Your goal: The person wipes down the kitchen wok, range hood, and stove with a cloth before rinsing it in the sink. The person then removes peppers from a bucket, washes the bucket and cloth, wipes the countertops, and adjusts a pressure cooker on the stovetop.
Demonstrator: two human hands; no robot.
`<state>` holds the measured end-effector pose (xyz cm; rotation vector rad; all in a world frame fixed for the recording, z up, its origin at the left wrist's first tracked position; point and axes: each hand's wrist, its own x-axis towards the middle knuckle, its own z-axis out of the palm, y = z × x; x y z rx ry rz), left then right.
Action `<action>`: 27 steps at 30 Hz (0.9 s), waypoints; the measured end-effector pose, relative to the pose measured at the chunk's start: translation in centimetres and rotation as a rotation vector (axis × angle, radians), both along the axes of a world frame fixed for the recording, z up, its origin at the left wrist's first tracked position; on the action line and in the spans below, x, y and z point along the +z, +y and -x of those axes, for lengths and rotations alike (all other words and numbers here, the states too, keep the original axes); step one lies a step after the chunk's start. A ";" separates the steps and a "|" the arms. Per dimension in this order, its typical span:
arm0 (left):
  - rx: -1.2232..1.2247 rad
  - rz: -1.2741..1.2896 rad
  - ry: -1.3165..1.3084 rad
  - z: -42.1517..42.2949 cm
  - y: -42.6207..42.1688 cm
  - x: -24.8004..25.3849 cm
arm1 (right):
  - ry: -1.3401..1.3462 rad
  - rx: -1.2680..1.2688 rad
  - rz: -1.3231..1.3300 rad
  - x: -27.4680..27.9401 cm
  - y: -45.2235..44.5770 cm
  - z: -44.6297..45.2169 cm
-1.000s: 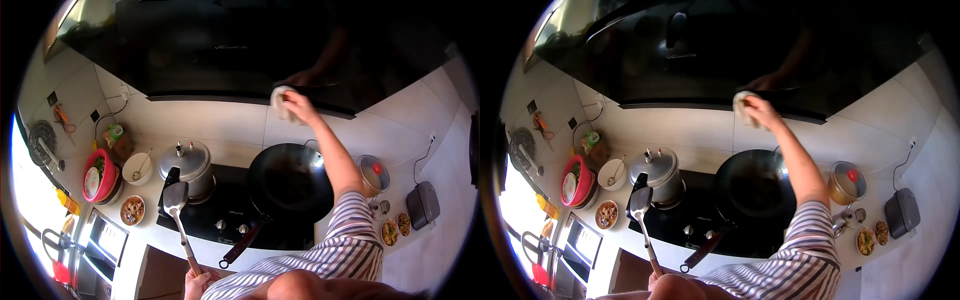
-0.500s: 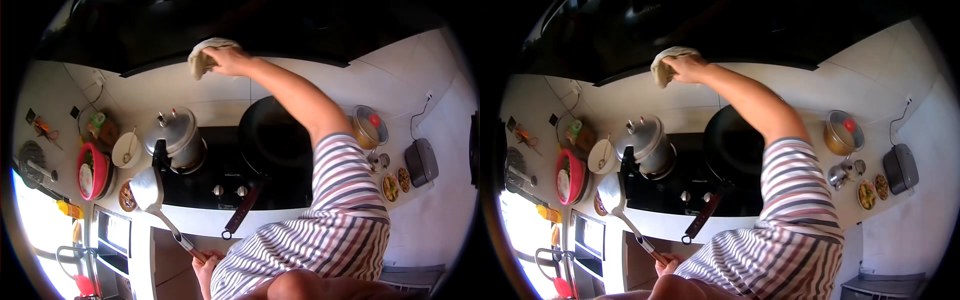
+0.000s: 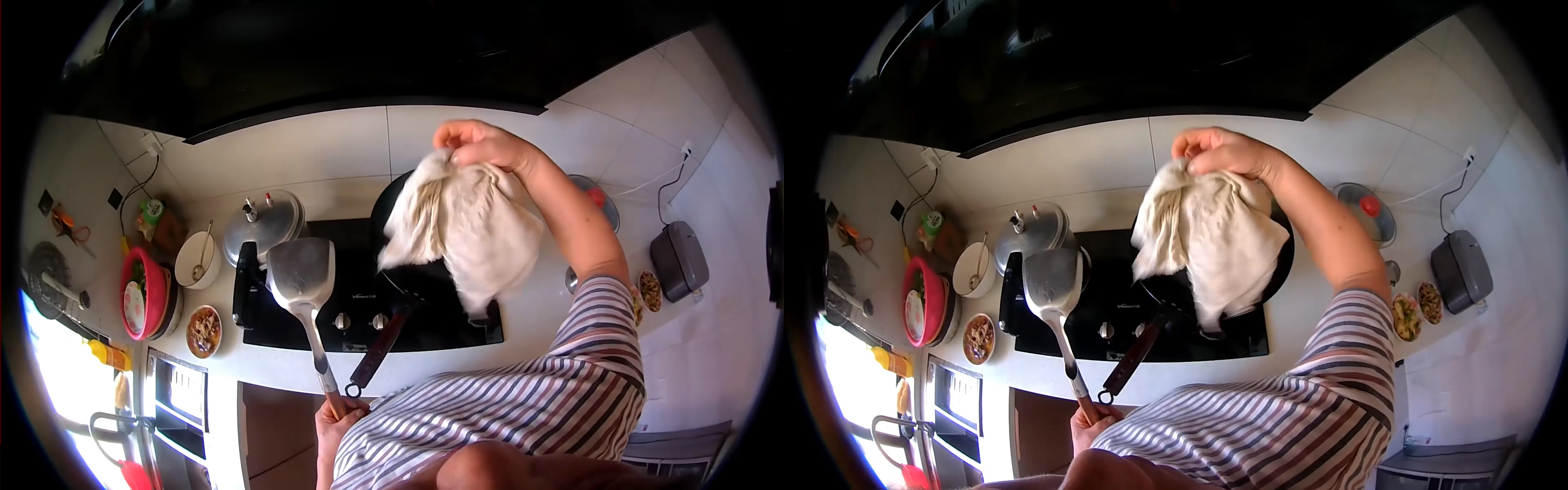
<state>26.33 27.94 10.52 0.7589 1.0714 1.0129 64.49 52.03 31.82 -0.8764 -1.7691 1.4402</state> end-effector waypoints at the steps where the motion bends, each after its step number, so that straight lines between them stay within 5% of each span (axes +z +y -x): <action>1: -0.005 0.013 0.019 0.1 -0.1 0.0 | -0.249 -0.003 -0.084 -0.7 1.0 -0.7; 4: 0.010 0.021 0.033 -0.2 -0.1 0.4 | -0.609 -0.076 -0.188 -5.7 4.0 -2.6; 8: 0.051 0.043 0.015 -0.7 -0.1 0.8 | -0.874 -0.632 -0.371 -14.1 7.3 -5.4; 10: 0.044 0.036 -0.009 -0.5 0.0 0.0 | -1.336 -0.769 -0.644 -17.3 6.7 -5.7; 12: 0.113 0.073 -0.047 -1.3 0.2 0.1 | -1.304 -0.643 -0.032 -18.9 7.5 -5.3; 14: 0.111 0.056 -0.085 -1.5 0.4 -0.2 | -1.239 -0.590 -0.130 -25.7 9.4 -5.9; 17: 0.099 0.042 -0.153 -1.6 0.9 -0.7 | -1.326 -0.784 -0.080 -28.4 8.4 -2.1; 18: 0.105 0.043 -0.148 -1.7 0.9 -0.5 | -1.377 -0.999 -0.209 -33.4 11.1 -2.9; 20: 0.130 0.042 -0.165 -2.0 1.3 0.0 | -1.265 -1.093 -0.466 -33.6 11.6 -3.6; 21: 0.148 0.045 -0.160 -2.1 1.4 0.1 | -0.851 -1.135 -0.189 -31.1 11.1 -3.2; 25: 0.174 0.039 -0.080 -2.0 1.9 0.6 | -0.285 -1.375 -0.223 -30.0 14.6 -3.7; 27: 0.189 0.066 -0.071 -1.7 2.1 0.2 | 0.182 -1.196 -0.036 -30.9 16.4 -3.1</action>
